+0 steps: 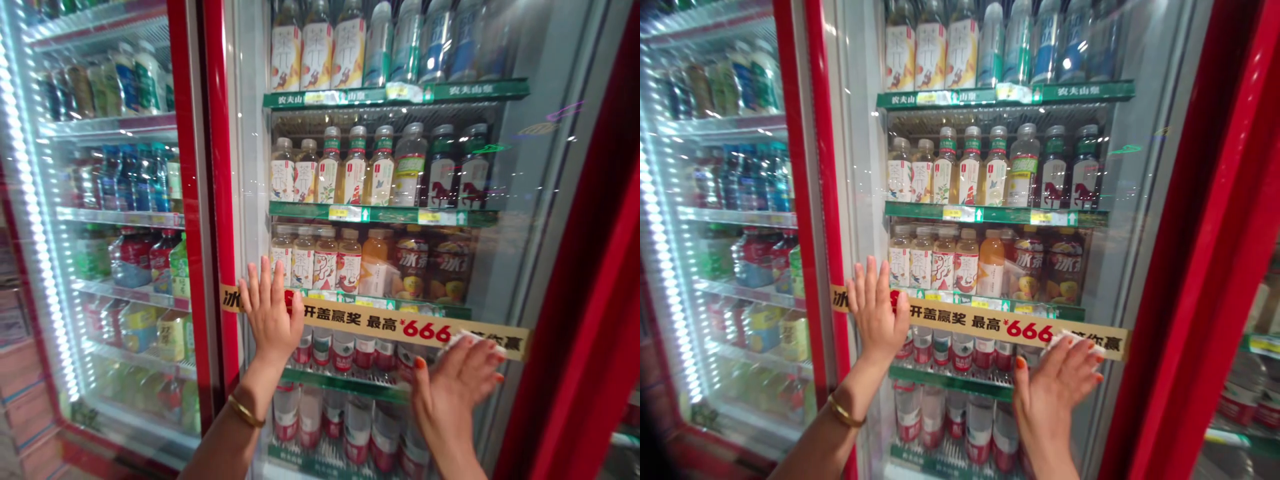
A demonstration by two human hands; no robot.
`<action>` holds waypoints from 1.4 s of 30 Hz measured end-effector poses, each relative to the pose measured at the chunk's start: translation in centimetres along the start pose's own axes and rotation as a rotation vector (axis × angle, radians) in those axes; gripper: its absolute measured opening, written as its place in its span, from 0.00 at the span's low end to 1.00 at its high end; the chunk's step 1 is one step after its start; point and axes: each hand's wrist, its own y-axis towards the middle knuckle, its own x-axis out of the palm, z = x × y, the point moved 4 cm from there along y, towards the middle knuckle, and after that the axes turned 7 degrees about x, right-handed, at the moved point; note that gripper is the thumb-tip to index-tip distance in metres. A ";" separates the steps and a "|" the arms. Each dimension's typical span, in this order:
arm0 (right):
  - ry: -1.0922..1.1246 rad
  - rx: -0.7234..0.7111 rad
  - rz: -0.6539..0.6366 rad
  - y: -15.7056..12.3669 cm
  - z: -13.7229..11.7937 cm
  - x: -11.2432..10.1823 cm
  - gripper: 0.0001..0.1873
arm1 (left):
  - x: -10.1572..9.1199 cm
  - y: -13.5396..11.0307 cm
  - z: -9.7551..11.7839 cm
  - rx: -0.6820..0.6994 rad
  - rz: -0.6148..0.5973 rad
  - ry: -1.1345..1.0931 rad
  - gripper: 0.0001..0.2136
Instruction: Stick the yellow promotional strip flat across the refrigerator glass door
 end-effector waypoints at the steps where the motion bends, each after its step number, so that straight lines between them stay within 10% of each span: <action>1: 0.009 -0.042 -0.006 0.0 -2.1 0.2 0.45 | -0.1 -0.1 -0.1 0.004 -0.011 -0.018 0.35; 4: 0.021 -0.514 -0.056 -4.1 -7.2 1.2 0.46 | -0.7 -2.0 -0.7 0.024 -0.065 -0.050 0.35; 7: 0.014 -0.817 -0.031 -8.1 -5.9 1.3 0.45 | -1.0 -5.8 -1.6 0.058 -0.120 -0.015 0.37; 11: -0.020 -0.292 0.027 -3.1 0.4 0.0 0.44 | -0.6 -9.9 -2.5 0.127 -0.113 0.027 0.38; 14: 0.066 0.032 0.044 1.8 0.0 -0.3 0.46 | -0.5 -10.5 -2.6 0.126 -0.091 0.037 0.38; 19: 0.043 -0.460 0.001 -2.9 -8.4 2.1 0.49 | -0.7 -10.0 -2.4 0.126 -0.100 0.039 0.38; 22: 0.034 -0.752 0.000 -7.4 -7.6 2.3 0.46 | -0.8 -10.1 -2.4 0.132 -0.099 0.049 0.38; 27: 0.037 -0.144 0.034 -0.5 0.0 -0.3 0.45 | -0.8 -10.1 -2.1 0.150 -0.089 0.049 0.38; 30: 0.084 0.035 0.061 2.9 -1.4 -0.4 0.45 | -0.8 -10.2 -2.2 0.131 -0.081 0.048 0.38; 36: 0.110 -0.573 -0.033 -5.8 -10.3 3.2 0.46 | -1.0 -10.0 -2.5 0.104 -0.105 0.010 0.37; 42: 0.230 -0.721 -0.345 -9.3 -8.9 2.7 0.44 | -4.7 -9.9 1.5 -0.079 -0.134 -0.235 0.29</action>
